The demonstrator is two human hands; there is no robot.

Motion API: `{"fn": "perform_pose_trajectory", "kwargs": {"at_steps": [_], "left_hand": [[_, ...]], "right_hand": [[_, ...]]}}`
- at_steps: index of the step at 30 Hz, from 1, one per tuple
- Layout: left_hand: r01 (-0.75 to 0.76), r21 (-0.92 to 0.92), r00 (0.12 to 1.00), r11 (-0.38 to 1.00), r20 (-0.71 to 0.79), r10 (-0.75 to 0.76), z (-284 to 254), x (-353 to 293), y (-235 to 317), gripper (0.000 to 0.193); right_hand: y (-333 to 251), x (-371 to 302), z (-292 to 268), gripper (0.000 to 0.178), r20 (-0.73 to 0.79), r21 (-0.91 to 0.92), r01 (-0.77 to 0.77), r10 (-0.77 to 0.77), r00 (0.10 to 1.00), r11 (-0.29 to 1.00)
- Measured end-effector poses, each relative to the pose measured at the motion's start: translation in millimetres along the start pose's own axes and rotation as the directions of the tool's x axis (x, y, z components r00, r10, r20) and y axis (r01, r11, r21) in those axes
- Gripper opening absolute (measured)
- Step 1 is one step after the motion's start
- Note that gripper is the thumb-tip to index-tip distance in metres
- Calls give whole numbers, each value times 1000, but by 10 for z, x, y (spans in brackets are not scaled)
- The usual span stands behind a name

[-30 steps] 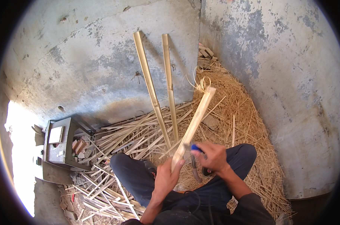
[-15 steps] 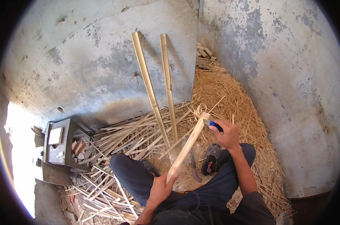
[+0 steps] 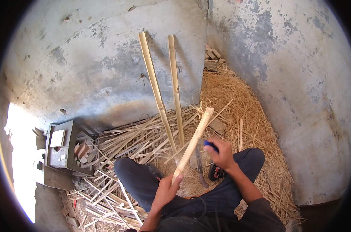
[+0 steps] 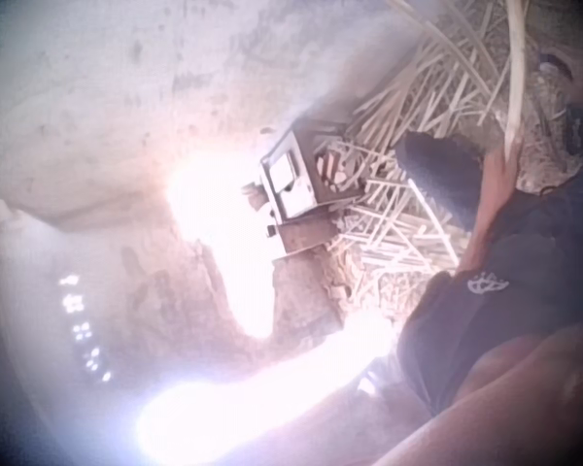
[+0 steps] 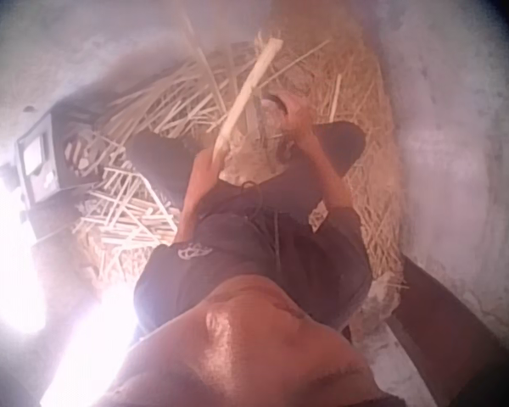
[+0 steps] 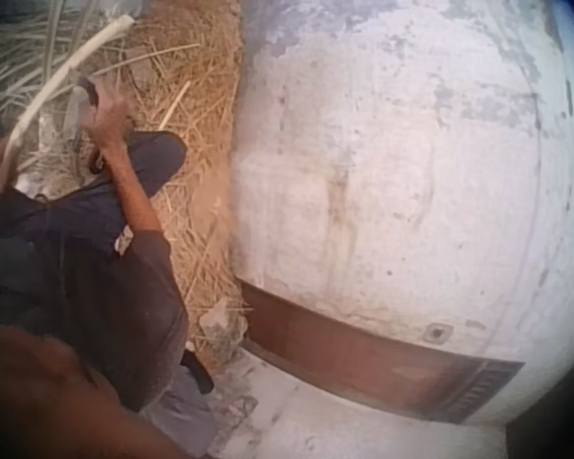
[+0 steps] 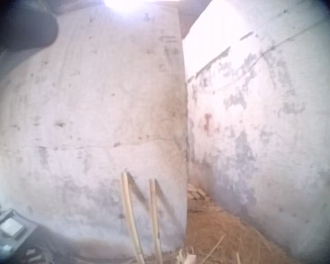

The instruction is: The person sits on a straw-covered floor and uses a knife to shave thin strips from a long bamboo pole. They hold the pole with their left hand and scrape the blade along its length with their right hand, creating a pile of wood shavings.

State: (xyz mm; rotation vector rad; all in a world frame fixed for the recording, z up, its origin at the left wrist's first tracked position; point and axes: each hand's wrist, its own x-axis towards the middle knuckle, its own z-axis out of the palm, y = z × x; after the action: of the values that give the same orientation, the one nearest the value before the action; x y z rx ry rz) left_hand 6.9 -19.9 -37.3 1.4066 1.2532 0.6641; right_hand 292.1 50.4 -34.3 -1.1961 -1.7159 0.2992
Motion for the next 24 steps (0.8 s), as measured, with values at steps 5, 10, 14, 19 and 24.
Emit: {"fn": "perform_pose_trajectory", "kwargs": {"at_steps": [5,10,14,19,24], "left_hand": [[-51,-8,999,999,-19,51,19,133,87,40],[-124,67,990,990,-58,128,35,179,349,37],[-149,120,982,982,-95,161,66,194,391,36],[-123,125,985,984,-103,136,92,200,417,39],[6,237,998,971,-63,9,71,142,365,45]], "right_hand": [[-328,-209,137,32,144,-100,113,-98,985,989],[-482,-241,198,32,176,-112,172,-151,973,979],[-510,-234,209,32,165,-120,171,-150,975,978],[-530,-193,143,32,137,-182,116,-91,986,976],[-239,42,-24,30,-47,-217,-1,-9,999,976]]}}
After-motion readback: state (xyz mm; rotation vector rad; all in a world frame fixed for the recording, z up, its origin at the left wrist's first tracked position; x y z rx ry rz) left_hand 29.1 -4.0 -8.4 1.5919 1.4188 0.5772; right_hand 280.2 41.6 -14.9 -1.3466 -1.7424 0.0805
